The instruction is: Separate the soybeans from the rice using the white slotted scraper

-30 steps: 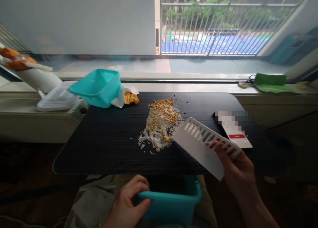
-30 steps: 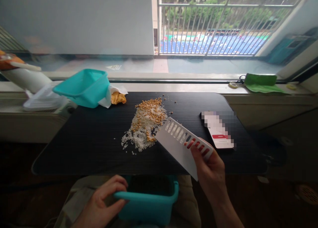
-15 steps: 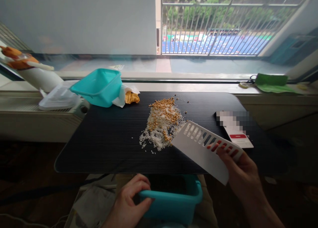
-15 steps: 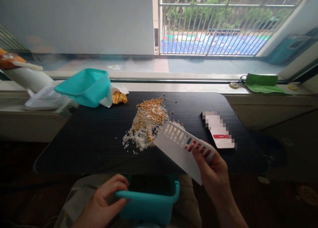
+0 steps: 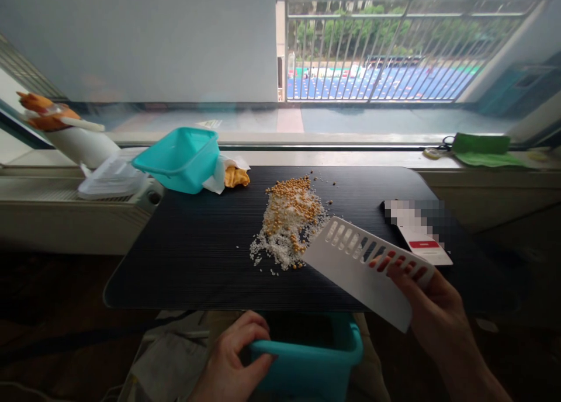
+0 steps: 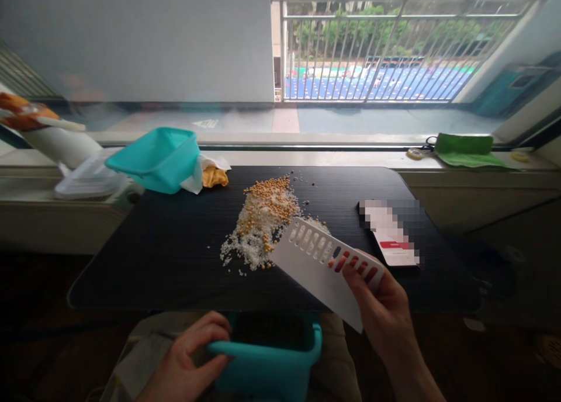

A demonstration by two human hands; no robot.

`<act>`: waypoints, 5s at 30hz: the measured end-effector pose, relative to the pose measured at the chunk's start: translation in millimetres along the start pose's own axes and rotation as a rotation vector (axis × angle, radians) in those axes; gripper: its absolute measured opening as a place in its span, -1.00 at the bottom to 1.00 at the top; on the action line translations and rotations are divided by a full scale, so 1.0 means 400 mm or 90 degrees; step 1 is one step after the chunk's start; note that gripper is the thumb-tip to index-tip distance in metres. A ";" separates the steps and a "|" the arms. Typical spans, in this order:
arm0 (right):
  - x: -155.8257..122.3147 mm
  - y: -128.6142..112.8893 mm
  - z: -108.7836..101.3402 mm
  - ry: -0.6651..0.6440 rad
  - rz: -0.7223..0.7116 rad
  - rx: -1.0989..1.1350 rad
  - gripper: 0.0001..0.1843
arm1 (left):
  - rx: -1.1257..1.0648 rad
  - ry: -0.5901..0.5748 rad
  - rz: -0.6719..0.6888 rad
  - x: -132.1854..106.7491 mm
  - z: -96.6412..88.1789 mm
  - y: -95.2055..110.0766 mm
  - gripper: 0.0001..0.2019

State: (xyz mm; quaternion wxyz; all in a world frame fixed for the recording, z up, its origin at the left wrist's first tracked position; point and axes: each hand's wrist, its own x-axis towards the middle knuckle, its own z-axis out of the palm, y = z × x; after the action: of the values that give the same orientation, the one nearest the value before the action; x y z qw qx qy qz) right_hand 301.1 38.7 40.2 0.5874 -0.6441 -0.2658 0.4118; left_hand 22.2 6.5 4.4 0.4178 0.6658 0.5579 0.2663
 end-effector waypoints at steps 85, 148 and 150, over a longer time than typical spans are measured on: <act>0.041 0.010 -0.068 -0.104 0.129 0.040 -0.72 | -0.002 -0.004 -0.034 -0.003 -0.010 -0.008 -0.85; 0.073 -0.003 0.022 -0.154 0.116 0.083 -0.70 | -0.006 -0.016 -0.054 -0.005 -0.011 0.000 -0.86; 0.073 -0.003 0.028 -0.154 0.109 0.078 -0.68 | -0.005 -0.018 -0.056 -0.004 -0.011 0.000 -0.86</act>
State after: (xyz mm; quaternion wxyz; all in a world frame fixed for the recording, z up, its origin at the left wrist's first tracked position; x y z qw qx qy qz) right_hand 306.9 69.2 35.3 0.5523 -0.5729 -0.2528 0.5502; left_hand 18.2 6.0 7.0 0.4395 0.6424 0.5800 0.2404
